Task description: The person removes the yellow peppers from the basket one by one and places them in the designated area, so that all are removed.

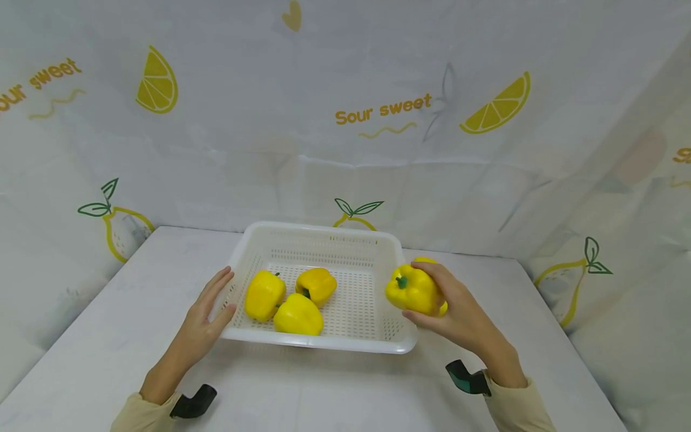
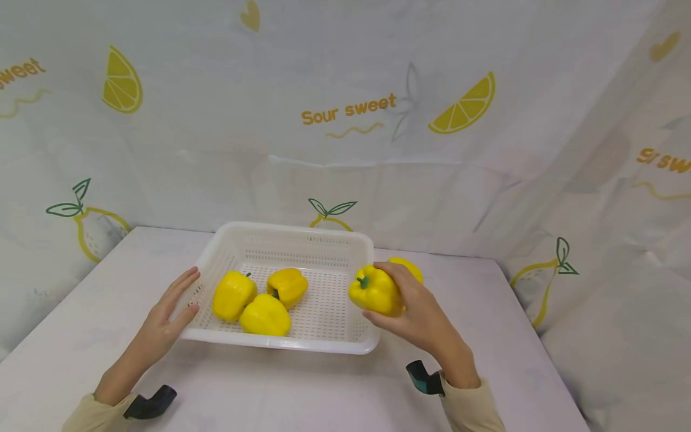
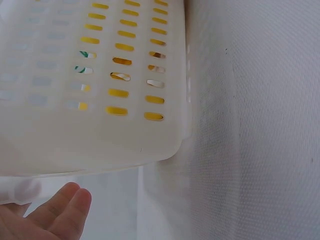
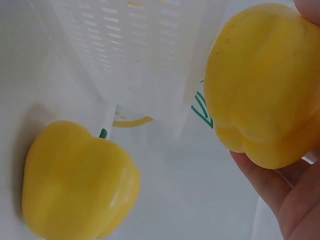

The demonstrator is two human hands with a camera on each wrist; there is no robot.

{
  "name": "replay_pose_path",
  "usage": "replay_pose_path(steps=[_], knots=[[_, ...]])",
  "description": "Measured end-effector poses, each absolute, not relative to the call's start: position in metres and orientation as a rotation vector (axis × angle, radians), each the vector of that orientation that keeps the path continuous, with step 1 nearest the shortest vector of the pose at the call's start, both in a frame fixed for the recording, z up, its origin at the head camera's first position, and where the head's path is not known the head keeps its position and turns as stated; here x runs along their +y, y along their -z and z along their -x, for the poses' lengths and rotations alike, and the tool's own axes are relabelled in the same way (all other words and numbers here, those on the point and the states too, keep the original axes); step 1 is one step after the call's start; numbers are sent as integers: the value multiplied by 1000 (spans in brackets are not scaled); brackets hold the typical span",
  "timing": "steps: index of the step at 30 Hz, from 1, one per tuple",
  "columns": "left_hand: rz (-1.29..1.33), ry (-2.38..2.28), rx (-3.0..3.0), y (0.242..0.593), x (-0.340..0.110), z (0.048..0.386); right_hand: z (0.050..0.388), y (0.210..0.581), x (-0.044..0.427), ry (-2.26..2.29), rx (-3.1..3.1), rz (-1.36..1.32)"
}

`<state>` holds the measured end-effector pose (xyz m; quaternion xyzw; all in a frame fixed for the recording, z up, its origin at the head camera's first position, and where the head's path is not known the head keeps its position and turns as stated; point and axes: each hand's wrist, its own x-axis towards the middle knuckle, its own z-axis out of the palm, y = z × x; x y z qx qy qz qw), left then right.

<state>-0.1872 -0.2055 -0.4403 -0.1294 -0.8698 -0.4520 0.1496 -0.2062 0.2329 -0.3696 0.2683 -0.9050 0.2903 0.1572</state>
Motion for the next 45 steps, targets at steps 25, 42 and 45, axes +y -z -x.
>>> replay_pose_path(steps=[25,42,45], knots=[[376,1318,-2484,441,-206,188,187,386,258,-870,-2572,-643],[393,1313,-2465,442,-206,186,175,396,269,-934,-2650,-565],[395,1318,-2458,442,-206,186,174,396,271,-925,-2665,-582]])
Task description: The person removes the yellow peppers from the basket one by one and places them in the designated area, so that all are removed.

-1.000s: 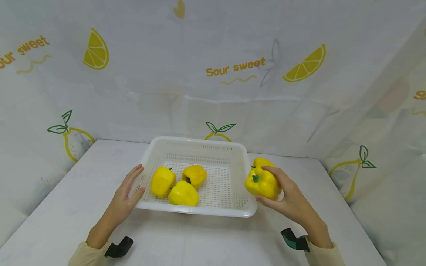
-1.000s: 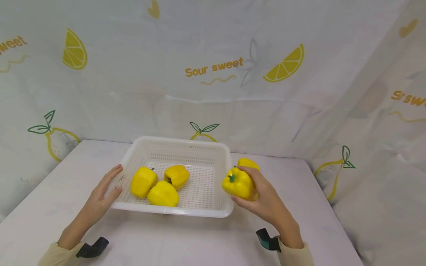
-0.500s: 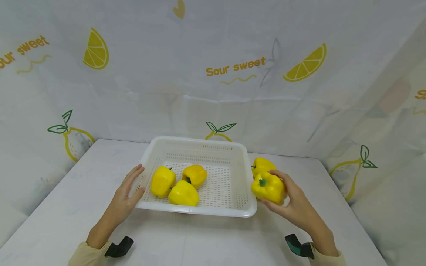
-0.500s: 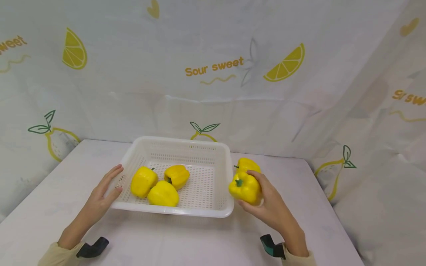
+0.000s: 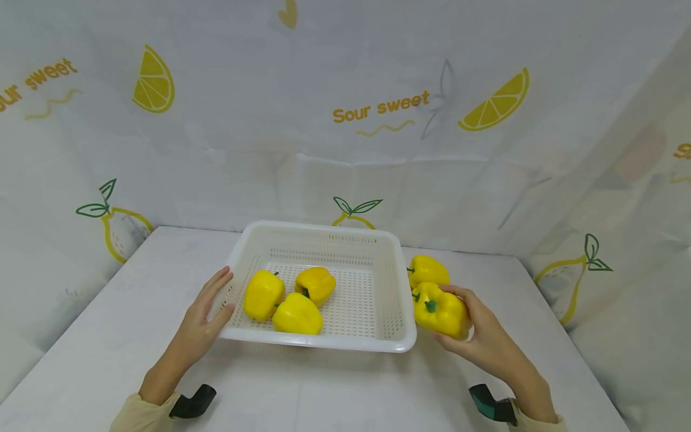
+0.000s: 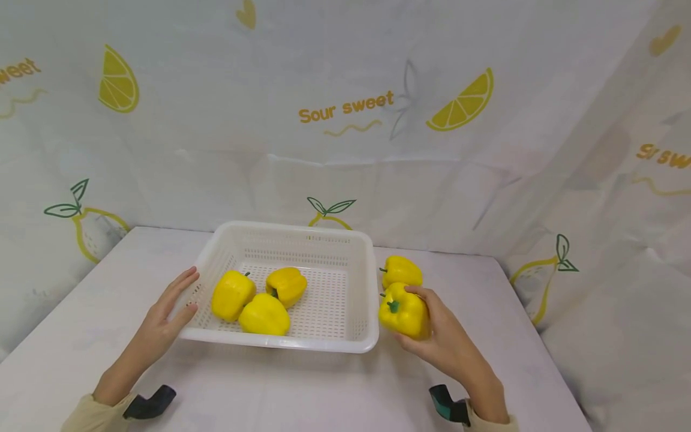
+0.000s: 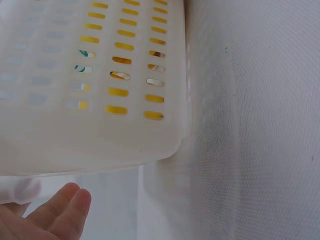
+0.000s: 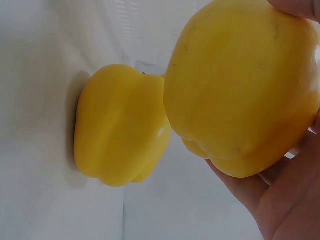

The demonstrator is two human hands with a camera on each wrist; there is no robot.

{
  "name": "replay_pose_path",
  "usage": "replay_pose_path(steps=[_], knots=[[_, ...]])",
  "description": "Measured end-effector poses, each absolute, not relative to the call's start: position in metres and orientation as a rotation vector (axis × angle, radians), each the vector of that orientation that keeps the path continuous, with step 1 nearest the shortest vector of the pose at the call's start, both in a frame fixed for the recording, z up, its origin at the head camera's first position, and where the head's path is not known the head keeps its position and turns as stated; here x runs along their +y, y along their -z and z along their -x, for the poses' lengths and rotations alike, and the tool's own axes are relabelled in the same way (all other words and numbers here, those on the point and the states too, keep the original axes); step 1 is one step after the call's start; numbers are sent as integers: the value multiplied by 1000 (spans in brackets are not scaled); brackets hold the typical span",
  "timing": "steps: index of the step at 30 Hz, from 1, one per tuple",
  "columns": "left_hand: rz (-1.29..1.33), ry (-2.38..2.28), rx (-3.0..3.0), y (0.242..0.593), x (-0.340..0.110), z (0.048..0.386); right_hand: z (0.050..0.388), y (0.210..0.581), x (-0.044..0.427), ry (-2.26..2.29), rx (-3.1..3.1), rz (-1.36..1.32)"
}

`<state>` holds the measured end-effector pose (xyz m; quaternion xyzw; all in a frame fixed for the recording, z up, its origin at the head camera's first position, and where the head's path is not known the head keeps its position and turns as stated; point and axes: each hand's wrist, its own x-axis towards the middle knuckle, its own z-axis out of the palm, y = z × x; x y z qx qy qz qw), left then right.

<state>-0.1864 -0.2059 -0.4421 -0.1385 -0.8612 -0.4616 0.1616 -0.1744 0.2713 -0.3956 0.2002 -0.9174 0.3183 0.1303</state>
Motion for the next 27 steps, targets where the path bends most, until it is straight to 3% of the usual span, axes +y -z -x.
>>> replay_pose_path(steps=[27], knots=[[368,1302,-2503,441,-206,187,177,399,278,-884,-2897,-594]])
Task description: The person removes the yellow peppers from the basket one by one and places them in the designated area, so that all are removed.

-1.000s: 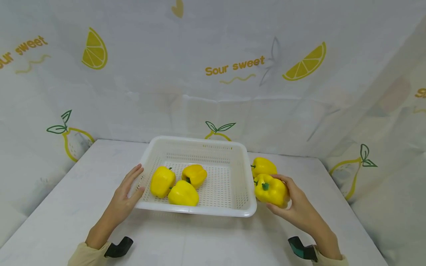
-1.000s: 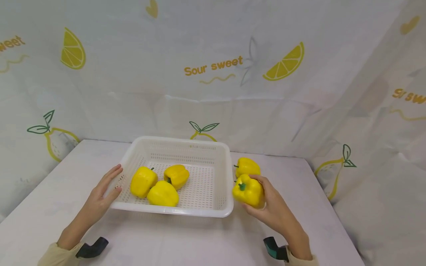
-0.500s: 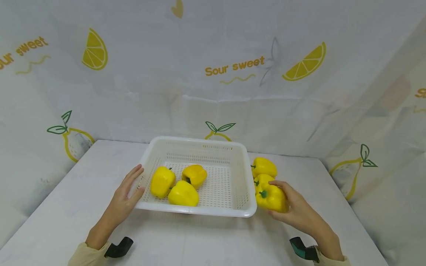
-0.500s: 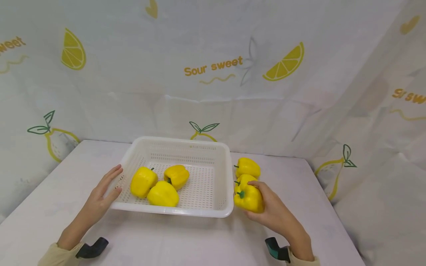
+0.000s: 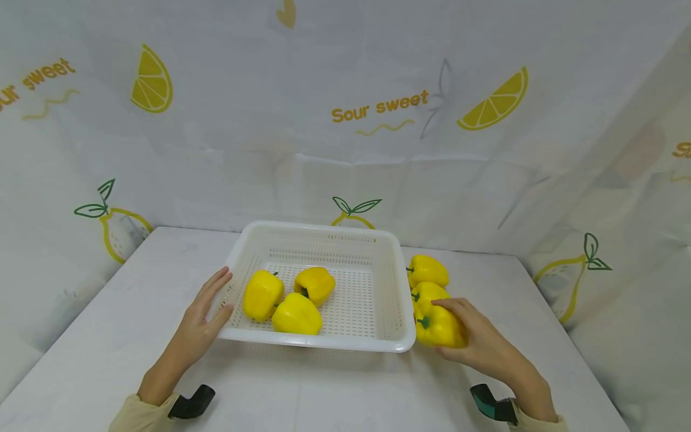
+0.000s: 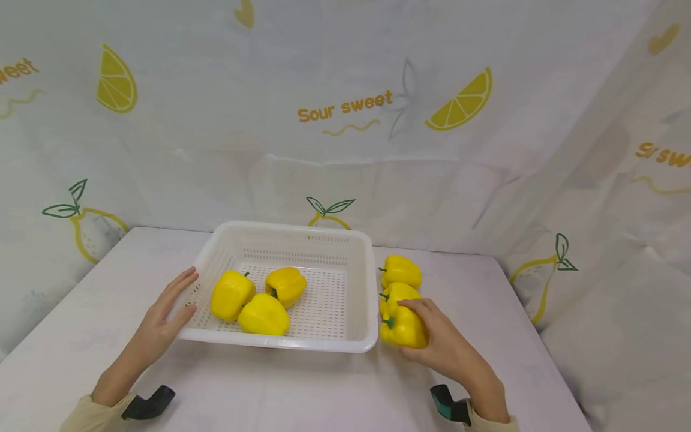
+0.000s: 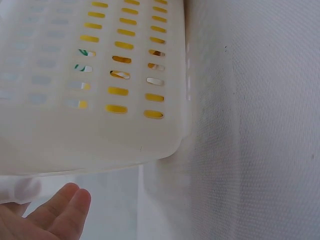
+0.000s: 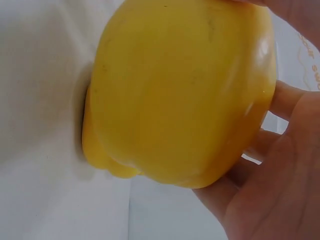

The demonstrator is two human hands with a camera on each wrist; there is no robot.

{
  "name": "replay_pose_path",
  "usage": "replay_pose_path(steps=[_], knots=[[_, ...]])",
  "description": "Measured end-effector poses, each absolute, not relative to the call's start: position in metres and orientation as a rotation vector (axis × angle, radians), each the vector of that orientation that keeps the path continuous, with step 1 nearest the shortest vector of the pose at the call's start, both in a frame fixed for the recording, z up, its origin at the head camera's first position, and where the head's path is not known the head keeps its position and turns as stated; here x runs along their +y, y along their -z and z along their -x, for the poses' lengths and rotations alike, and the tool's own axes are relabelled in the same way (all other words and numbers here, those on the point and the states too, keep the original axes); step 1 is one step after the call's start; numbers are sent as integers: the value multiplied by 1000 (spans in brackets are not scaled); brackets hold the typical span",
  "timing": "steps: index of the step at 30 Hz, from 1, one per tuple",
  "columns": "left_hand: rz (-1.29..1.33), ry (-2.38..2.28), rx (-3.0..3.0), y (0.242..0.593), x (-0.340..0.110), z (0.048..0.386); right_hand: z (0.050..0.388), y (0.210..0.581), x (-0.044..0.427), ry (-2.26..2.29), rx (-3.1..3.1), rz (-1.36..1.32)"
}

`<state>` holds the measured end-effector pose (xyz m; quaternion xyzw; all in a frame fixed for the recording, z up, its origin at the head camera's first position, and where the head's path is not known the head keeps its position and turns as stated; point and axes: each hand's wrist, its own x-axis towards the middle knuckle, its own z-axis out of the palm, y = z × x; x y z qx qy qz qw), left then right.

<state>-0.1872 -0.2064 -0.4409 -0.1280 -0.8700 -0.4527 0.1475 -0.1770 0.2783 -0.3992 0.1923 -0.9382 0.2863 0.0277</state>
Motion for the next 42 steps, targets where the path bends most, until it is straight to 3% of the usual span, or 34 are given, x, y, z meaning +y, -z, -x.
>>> replay_pose_path(steps=[42], knots=[[350,1319,-2514,441,-207,188,181,409,284,-1020,-3153,-425]])
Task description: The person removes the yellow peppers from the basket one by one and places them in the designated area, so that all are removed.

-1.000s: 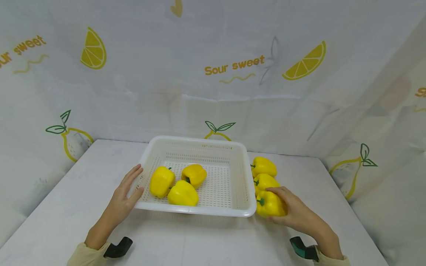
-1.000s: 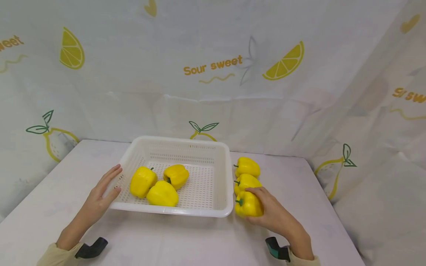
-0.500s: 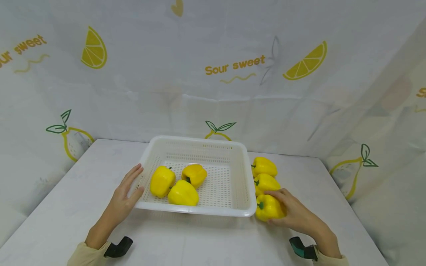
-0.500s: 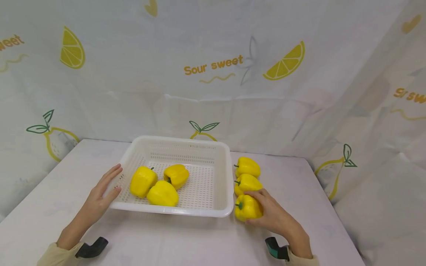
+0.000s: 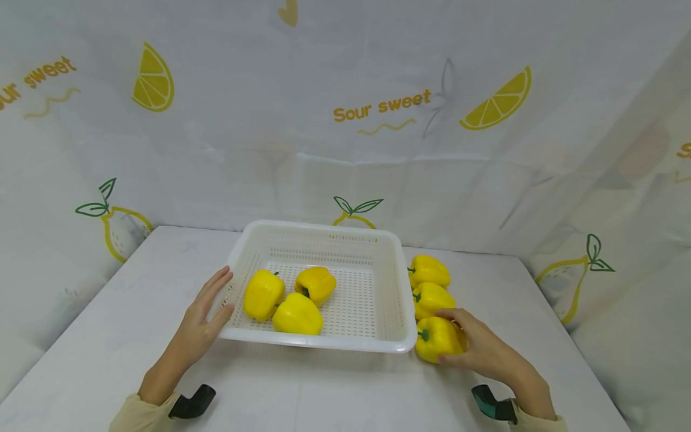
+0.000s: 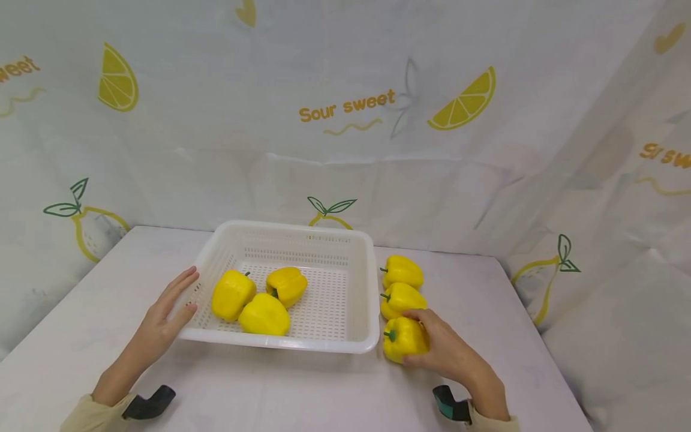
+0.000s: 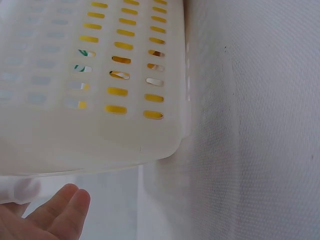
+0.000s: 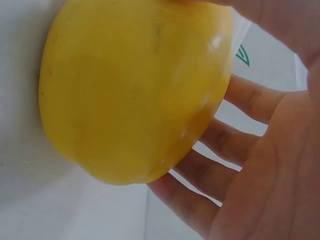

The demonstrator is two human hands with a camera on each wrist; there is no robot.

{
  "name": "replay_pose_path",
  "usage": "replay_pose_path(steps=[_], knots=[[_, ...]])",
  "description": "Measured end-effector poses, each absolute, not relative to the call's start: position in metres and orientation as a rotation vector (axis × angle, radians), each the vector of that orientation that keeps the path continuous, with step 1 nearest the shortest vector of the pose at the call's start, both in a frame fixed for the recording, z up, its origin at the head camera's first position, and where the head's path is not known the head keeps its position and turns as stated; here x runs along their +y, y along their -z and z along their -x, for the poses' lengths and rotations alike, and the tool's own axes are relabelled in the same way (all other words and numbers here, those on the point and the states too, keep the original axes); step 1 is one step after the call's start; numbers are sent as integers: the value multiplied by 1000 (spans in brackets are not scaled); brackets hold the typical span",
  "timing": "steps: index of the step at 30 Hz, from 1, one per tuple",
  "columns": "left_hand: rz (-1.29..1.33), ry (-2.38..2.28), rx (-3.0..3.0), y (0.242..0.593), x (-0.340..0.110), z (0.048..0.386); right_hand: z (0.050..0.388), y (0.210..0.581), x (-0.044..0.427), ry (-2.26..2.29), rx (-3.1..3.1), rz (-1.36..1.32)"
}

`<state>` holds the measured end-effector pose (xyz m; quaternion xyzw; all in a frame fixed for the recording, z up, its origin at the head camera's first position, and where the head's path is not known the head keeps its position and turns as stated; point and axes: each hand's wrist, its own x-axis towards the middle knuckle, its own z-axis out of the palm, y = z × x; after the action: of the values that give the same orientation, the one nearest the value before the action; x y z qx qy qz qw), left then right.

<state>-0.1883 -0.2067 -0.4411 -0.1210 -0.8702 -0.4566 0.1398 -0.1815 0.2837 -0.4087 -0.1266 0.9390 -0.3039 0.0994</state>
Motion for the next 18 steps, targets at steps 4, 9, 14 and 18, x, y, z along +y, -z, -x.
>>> replay_pose_path(steps=[4,9,14,18], knots=[[348,1320,-2516,440,-206,188,182,409,284,870,2797,379],[358,1321,-2509,440,-206,188,181,409,284,872,2803,363],[352,1319,-2514,440,-206,188,182,409,285,873,2812,387],[340,1321,-2521,440,-206,188,183,410,285,873,2823,440]])
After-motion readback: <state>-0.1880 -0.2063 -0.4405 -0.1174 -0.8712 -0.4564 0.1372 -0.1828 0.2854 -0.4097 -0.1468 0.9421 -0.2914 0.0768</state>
